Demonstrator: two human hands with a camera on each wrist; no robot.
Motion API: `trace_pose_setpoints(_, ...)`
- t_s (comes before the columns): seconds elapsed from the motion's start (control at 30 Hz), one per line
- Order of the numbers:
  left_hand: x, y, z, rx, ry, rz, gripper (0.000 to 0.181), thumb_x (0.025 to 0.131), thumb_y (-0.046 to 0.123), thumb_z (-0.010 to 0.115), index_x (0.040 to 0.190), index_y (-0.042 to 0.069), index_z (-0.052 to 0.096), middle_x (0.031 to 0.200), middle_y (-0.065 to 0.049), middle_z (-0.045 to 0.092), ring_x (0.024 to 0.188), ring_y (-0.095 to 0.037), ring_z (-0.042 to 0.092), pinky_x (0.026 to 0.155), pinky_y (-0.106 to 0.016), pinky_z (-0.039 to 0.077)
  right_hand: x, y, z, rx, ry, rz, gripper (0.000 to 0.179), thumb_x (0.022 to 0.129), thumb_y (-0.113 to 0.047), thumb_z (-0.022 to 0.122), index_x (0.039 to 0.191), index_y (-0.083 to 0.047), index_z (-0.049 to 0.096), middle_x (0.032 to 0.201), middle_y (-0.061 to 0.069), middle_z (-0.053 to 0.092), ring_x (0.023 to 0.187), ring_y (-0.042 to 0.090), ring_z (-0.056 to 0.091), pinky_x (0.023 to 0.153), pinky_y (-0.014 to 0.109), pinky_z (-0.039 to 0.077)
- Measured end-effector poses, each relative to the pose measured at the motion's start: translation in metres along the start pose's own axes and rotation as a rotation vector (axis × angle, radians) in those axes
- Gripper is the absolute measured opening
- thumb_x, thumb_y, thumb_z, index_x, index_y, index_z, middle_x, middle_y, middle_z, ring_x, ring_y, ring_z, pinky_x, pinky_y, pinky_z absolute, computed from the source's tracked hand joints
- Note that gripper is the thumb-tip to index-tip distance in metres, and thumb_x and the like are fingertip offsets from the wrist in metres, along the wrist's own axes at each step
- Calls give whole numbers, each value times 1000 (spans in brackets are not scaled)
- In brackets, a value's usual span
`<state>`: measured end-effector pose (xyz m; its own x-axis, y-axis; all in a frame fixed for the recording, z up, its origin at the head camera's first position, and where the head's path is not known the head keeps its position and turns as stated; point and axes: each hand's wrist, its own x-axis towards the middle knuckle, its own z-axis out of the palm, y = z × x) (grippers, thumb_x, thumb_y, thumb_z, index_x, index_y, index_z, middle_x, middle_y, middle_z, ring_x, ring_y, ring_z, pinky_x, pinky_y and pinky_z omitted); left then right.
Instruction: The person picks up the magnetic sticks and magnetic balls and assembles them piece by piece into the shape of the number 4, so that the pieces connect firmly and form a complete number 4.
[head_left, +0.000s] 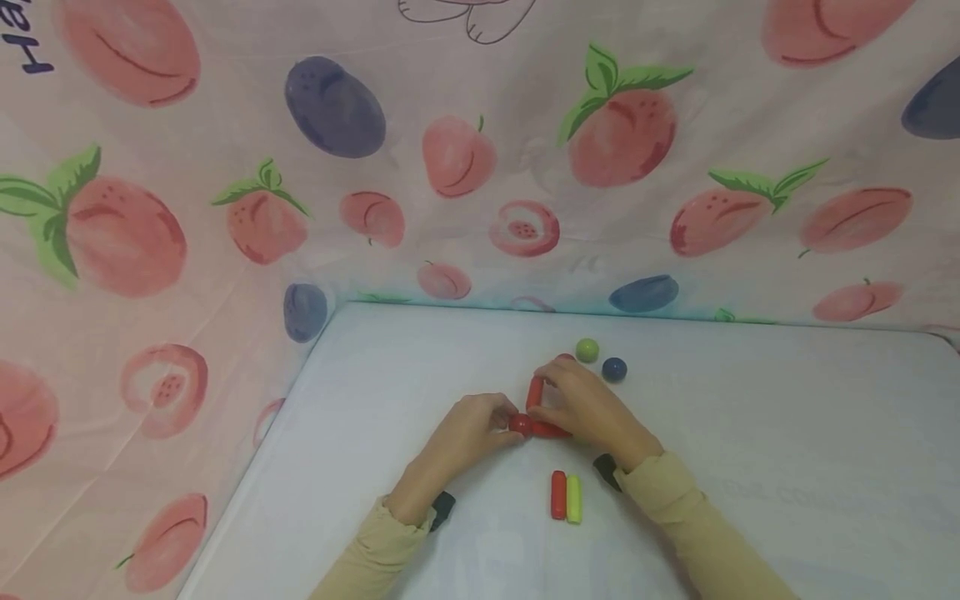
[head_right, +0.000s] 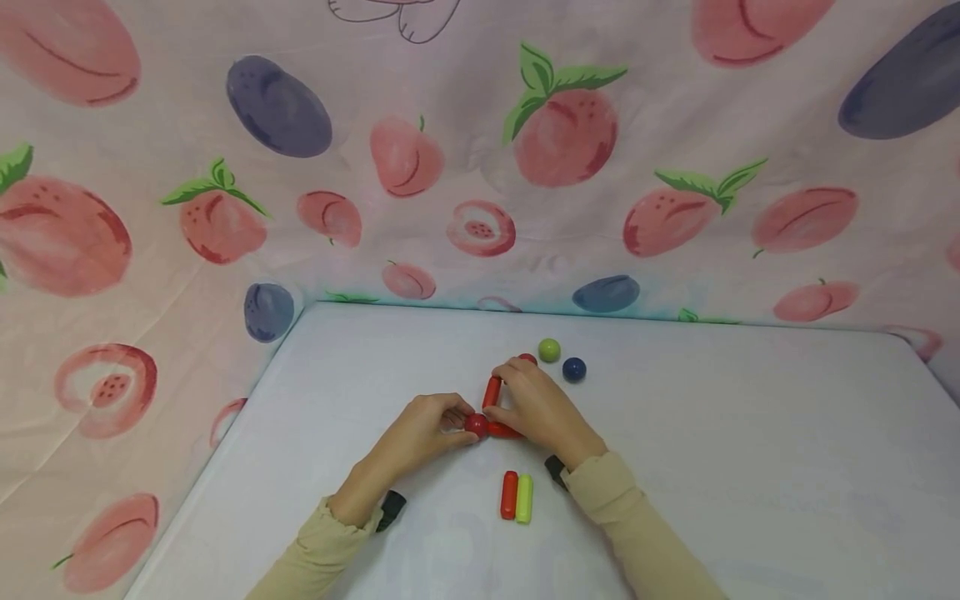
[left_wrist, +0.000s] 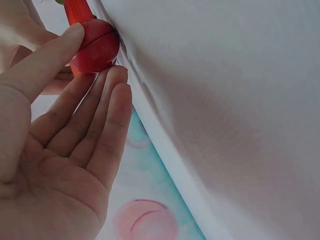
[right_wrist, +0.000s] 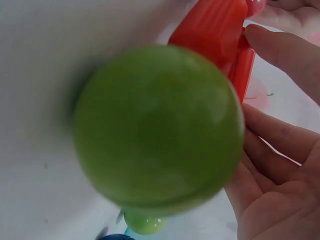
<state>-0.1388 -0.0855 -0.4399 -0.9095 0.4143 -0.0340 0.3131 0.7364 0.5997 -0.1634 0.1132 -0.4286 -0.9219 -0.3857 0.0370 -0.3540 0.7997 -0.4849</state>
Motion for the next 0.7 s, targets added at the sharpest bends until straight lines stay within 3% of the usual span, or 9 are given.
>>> trace_pose_setpoints(0.2, 0, 0, 0, -5, 0, 7, 26, 85, 24, 79, 108, 13, 72, 96, 3, 73, 89, -10, 66, 83, -27, 56, 4, -3, 4, -3, -4, -1, 51, 78, -26, 86, 121, -6, 66, 114, 8, 67, 111, 24, 60, 97, 40, 53)
trace_pose_setpoints(0.7, 0, 1, -1, -1, -4, -2, 29, 84, 22, 80, 110, 12, 72, 98, 2, 73, 90, -11, 67, 84, -26, 56, 9, -2, 7, 5, -10, -26, 49, 78, -23, 86, 120, -7, 66, 112, 6, 66, 107, 22, 61, 95, 38, 54)
